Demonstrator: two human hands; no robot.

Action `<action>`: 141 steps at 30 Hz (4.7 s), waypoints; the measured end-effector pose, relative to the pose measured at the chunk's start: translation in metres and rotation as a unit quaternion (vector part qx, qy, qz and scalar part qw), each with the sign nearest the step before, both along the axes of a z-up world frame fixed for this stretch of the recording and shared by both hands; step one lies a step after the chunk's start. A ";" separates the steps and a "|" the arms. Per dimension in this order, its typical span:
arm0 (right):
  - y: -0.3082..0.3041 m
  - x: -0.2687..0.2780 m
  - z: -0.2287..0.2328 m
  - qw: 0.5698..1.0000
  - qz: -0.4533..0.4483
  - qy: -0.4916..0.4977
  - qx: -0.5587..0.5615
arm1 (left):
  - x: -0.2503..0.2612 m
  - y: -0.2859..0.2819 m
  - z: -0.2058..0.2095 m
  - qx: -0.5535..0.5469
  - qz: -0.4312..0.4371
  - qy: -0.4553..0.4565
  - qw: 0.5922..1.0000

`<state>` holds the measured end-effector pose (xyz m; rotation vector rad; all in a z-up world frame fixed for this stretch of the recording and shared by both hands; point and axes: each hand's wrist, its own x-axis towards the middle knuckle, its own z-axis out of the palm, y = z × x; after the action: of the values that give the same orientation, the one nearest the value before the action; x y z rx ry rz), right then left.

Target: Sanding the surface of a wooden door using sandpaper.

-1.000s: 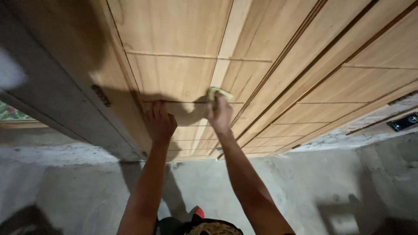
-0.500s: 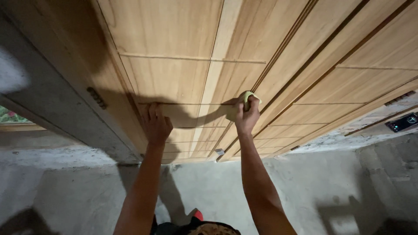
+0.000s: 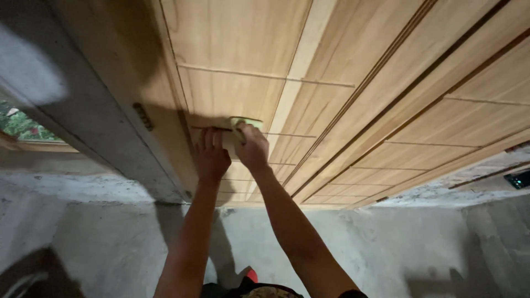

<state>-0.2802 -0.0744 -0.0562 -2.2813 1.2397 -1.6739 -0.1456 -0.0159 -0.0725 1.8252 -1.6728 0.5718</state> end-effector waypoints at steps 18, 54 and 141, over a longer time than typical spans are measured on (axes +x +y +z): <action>0.011 -0.153 0.005 0.951 -0.122 -0.236 0.157 | -0.002 -0.010 -0.027 -0.048 -0.017 0.017 0.999; -0.023 -0.178 0.038 0.986 -0.155 -0.005 -0.058 | 0.000 -0.008 -0.016 -0.065 -0.045 0.028 0.997; 0.052 0.194 0.067 0.981 -0.159 -0.095 0.059 | 0.216 0.014 0.026 -0.070 -0.246 0.013 0.967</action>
<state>-0.0858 -0.0228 0.0106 -1.8832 1.6742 -1.8028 0.0708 -0.0014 -0.0461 1.2436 -1.9222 0.4317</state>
